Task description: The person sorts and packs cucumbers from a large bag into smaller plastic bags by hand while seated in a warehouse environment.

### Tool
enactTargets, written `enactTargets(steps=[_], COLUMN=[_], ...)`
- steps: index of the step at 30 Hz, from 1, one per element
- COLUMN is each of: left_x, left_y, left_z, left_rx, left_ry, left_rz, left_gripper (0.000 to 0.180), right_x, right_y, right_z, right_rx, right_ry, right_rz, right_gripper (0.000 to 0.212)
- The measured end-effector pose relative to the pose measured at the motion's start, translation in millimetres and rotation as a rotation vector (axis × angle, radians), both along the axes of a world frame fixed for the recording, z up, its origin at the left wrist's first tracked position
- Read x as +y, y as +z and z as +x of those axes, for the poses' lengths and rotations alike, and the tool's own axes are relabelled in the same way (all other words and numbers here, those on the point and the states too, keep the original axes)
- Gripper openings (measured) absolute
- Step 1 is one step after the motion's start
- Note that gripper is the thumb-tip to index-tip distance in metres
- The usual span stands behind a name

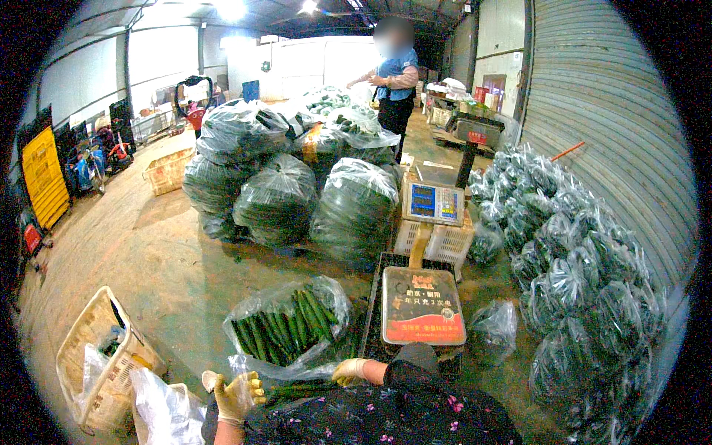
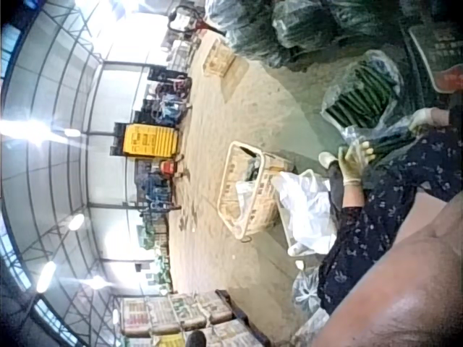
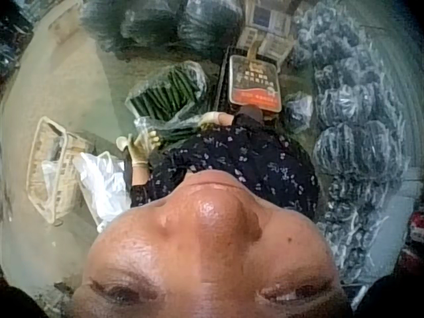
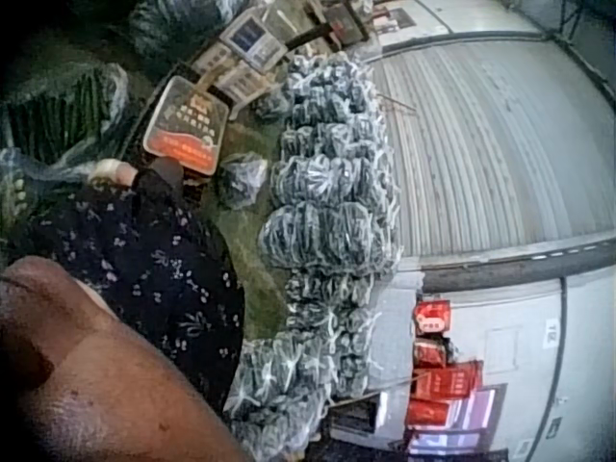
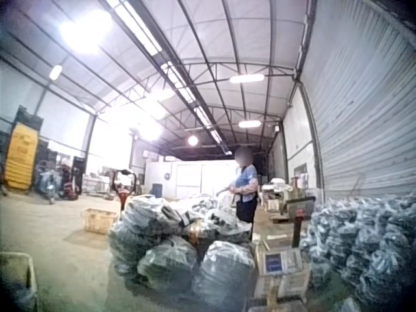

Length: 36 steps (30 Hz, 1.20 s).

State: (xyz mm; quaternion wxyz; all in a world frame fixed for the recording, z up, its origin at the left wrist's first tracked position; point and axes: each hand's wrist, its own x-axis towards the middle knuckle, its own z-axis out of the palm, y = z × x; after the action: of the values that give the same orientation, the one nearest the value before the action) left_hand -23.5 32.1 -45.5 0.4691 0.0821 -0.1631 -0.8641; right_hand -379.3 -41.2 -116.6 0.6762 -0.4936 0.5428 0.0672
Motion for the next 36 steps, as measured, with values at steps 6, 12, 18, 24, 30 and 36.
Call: enactTargets(steps=[6, 12, 18, 24, 30, 36], left_x=[3, 9, 14, 20, 19, 28], left_y=[3, 12, 11, 21, 11, 28], left_z=[0, -4, -2, -5, -1, -11], left_rx=[-0.020, -0.185, -0.158, -0.155, -0.252, -0.135], left_ry=[-0.001, 0.055, 0.057, 0.060, 0.123, 0.145], left_rz=[-0.021, -0.014, 0.000, -0.011, -0.014, -0.044], left_gripper=[0.088, 0.093, 0.092, 0.089, 0.093, 0.093], right_x=[1, 1, 0, 0, 0, 1], right_y=[0, -5, -3, 0, -10, 20], right_z=[-1, -1, 0, -2, -4, 18], right_rx=[-0.008, 0.001, -0.036, -0.064, -0.089, -0.073], right_ry=[-0.020, -0.025, -0.052, -0.028, -0.130, 0.006], right_rz=[-0.026, 0.000, -0.003, 0.015, 0.044, -0.086], right_gripper=[0.030, 0.029, 0.024, 0.023, 0.022, 0.025])
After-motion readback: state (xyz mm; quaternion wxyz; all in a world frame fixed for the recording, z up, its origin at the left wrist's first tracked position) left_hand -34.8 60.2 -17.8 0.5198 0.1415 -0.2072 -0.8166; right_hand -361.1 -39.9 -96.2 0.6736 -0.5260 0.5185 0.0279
